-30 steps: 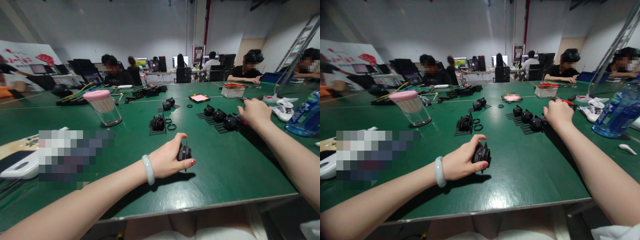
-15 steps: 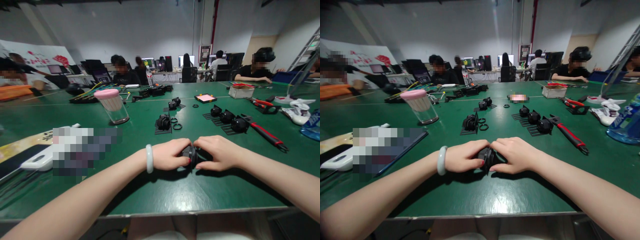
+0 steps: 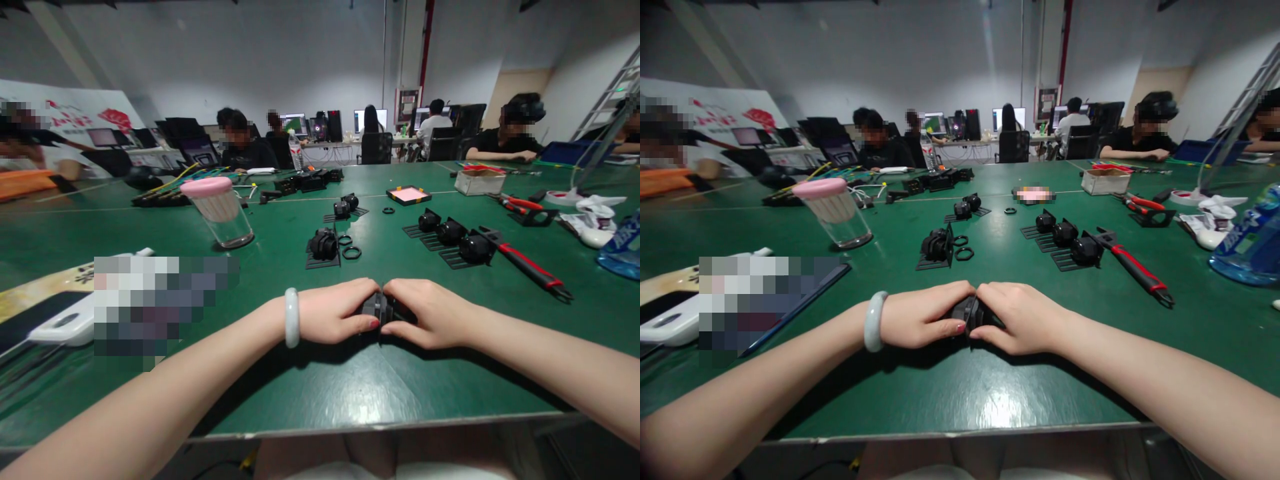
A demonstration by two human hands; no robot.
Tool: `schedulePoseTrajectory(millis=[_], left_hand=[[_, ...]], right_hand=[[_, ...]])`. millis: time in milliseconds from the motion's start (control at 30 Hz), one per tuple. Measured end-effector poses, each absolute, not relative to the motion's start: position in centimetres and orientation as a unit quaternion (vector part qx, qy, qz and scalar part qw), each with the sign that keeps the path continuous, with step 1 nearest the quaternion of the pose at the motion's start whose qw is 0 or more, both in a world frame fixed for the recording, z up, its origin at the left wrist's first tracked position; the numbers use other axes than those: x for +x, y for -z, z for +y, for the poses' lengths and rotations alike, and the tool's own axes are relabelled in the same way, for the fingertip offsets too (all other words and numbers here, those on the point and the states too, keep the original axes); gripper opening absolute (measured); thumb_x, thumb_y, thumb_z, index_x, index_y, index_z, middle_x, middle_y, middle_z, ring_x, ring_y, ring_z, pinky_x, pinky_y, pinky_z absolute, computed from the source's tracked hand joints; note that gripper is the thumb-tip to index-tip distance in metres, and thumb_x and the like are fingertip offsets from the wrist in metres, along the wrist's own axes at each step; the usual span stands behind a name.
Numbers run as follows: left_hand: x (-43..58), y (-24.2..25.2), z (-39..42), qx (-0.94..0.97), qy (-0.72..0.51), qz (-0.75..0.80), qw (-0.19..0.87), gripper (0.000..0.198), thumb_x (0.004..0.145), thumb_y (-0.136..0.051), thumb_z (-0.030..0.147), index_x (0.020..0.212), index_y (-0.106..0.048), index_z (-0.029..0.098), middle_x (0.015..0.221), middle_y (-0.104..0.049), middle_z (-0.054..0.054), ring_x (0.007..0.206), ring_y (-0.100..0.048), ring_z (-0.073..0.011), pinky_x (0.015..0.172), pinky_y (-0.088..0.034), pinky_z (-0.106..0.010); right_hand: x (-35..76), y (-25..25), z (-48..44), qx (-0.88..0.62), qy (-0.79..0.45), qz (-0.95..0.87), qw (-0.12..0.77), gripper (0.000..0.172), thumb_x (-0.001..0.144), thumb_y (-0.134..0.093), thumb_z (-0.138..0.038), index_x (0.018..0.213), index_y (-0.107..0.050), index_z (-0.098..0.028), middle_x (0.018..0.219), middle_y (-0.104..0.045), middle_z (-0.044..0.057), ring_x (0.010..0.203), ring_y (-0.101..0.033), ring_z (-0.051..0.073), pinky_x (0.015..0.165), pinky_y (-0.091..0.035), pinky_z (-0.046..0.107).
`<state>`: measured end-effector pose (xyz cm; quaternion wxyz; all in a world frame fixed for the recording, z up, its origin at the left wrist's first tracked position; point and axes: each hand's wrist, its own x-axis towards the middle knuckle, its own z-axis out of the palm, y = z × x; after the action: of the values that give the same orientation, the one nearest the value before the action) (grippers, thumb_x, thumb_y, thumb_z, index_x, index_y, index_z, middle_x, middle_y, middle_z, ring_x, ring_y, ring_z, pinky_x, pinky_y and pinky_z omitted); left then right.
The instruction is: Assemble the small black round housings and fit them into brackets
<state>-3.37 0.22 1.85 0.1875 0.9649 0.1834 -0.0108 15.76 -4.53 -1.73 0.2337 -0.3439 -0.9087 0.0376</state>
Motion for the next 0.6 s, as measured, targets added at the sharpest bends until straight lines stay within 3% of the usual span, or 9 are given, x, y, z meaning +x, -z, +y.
schedulePoseTrajectory(millis=[600], left_hand=[[-3.35, -1.84, 0.35, 0.977, 0.006, 0.148, 0.156, 0.022, 0.083, -0.04, 0.031, 0.095, -0.041, 0.013, 0.089, -0.049, -0.008, 0.08, -0.049, -0.018, 0.073, -0.041, -0.028]], right_hand=[[15.79, 1.75, -4.49, -0.338, -0.091, -0.902, 0.254, 0.022, 0.076, -0.053, -0.035, 0.081, -0.042, -0.016, 0.066, -0.048, 0.0, 0.056, -0.041, 0.011, 0.05, -0.031, 0.021]])
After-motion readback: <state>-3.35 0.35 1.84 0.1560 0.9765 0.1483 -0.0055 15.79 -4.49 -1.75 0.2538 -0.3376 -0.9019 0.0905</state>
